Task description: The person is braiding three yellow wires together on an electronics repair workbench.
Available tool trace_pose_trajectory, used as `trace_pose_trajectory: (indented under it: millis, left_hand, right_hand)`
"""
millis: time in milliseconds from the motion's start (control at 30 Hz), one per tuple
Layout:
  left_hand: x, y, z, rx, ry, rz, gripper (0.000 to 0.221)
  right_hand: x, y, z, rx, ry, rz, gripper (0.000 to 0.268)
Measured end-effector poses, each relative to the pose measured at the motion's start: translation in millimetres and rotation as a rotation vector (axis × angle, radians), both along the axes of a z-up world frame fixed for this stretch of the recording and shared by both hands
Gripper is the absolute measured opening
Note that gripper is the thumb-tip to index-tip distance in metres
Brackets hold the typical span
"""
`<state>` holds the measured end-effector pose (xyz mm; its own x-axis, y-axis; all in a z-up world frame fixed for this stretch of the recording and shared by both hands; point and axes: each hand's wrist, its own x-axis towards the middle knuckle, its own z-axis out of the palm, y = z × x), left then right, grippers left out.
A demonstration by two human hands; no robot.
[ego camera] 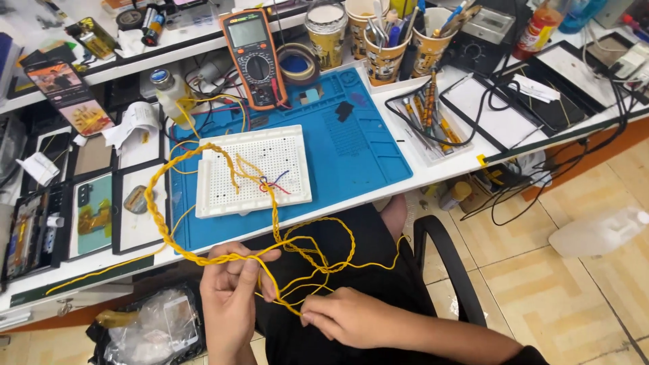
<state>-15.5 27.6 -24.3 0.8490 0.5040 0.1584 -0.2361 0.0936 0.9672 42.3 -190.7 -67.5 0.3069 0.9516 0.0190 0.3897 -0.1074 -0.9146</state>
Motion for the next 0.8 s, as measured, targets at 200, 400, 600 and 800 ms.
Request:
trace_pose_trajectory:
  millis: [200,400,600,800]
  left_hand:
    - [1.2,2.0,-4.0,-0.125,0.02,-0.047,0.019]
    - [-3.0,-10.8,5.8,-0.121,0.002,-0.152,0.014]
    - [-14.8,-24.6,17.6,-0.174,0.133,-0.374,0.011]
    - [-18.0,-27.2,16.3,-0.093,0.12,-0.422,0.016]
  right_hand:
    - [7.1,0.3,-27.6,-0.123,-0.048,-0.118,0.021]
    - [11.2,-8.6,-14.5,-0.23,-0.389,-0.257,0.025]
    - [45.4,-22.5,69.1,0.188,-0.54,-0.501,0.032]
    - [43.1,0.9,62.1,0.214,-0.191,-0.332,0.019]
